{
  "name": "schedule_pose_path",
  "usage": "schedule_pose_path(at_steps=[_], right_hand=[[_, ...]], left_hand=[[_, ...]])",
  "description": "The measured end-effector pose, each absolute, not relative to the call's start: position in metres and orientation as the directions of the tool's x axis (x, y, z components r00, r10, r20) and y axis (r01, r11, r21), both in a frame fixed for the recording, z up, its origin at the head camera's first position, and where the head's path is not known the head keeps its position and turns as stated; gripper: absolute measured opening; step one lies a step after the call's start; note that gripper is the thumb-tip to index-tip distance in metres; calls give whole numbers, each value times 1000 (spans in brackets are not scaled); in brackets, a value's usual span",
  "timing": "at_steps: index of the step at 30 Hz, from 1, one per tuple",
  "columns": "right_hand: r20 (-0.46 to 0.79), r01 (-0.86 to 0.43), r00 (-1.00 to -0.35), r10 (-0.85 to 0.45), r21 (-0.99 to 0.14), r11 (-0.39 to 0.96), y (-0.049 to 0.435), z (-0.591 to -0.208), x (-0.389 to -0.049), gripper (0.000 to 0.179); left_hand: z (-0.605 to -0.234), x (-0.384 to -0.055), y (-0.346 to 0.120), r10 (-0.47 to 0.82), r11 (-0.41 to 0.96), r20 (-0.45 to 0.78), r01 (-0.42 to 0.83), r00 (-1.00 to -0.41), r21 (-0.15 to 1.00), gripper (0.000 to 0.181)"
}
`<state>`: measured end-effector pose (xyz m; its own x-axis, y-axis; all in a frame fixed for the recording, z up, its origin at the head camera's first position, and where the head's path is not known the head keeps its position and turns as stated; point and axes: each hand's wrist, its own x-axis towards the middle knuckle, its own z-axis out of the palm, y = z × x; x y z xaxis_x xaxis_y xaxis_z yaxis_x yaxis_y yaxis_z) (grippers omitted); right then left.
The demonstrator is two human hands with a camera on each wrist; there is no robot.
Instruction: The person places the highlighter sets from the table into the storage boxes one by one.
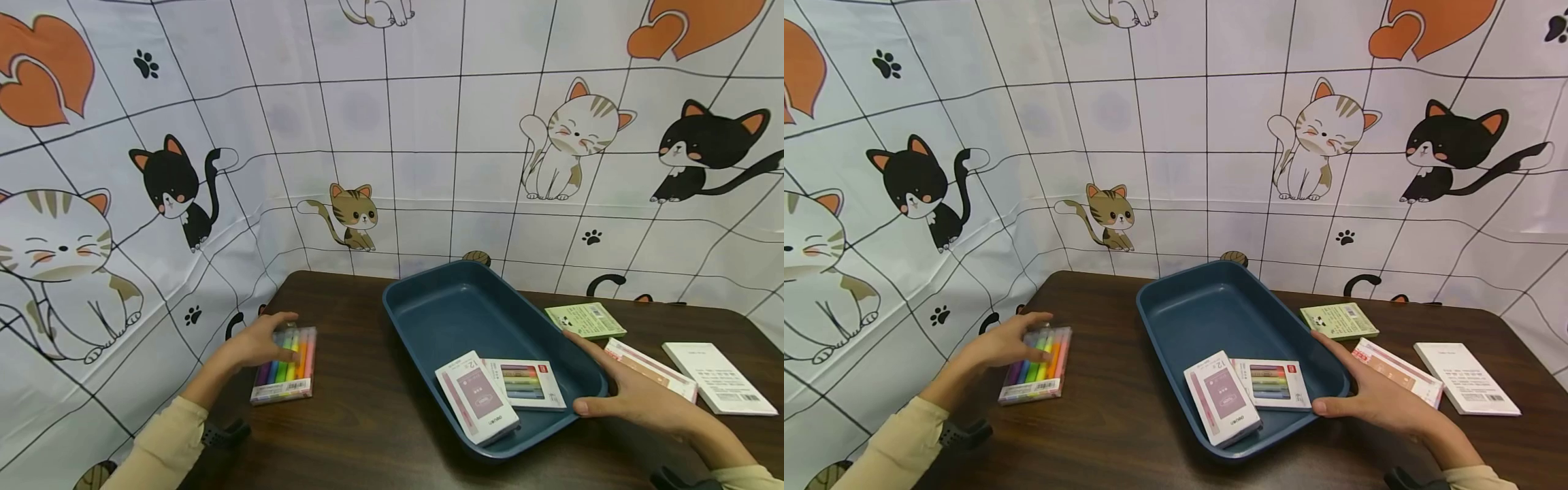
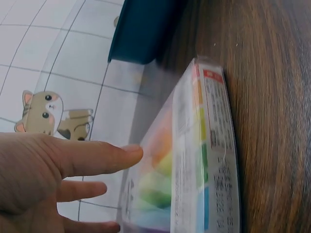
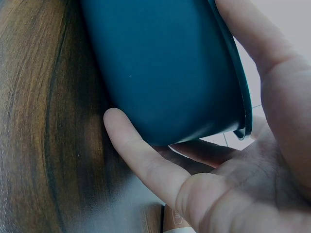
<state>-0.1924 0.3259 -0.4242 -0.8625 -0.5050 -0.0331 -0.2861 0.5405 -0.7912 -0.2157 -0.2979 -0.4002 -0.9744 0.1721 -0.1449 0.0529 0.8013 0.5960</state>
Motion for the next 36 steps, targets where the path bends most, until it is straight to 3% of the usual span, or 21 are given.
schedule_pose_path(at_steps=[13,26,36], right_hand=[[-37,-283,-868,-495,-782,555,326,-424,-193,94],[-47,-265,-870,-490,-794,547,326,-424,-192,94],[-51,-265,-872,-486,-787,558,327,-424,-191,94]], left_hand=[[-407,-219,-304,132,834,-154,26,-979,551,104],[-407,-220,-304,141,845,-165,32,-976,534,89],[-406,-222,-306,131,829,-177,10,-976,559,95]])
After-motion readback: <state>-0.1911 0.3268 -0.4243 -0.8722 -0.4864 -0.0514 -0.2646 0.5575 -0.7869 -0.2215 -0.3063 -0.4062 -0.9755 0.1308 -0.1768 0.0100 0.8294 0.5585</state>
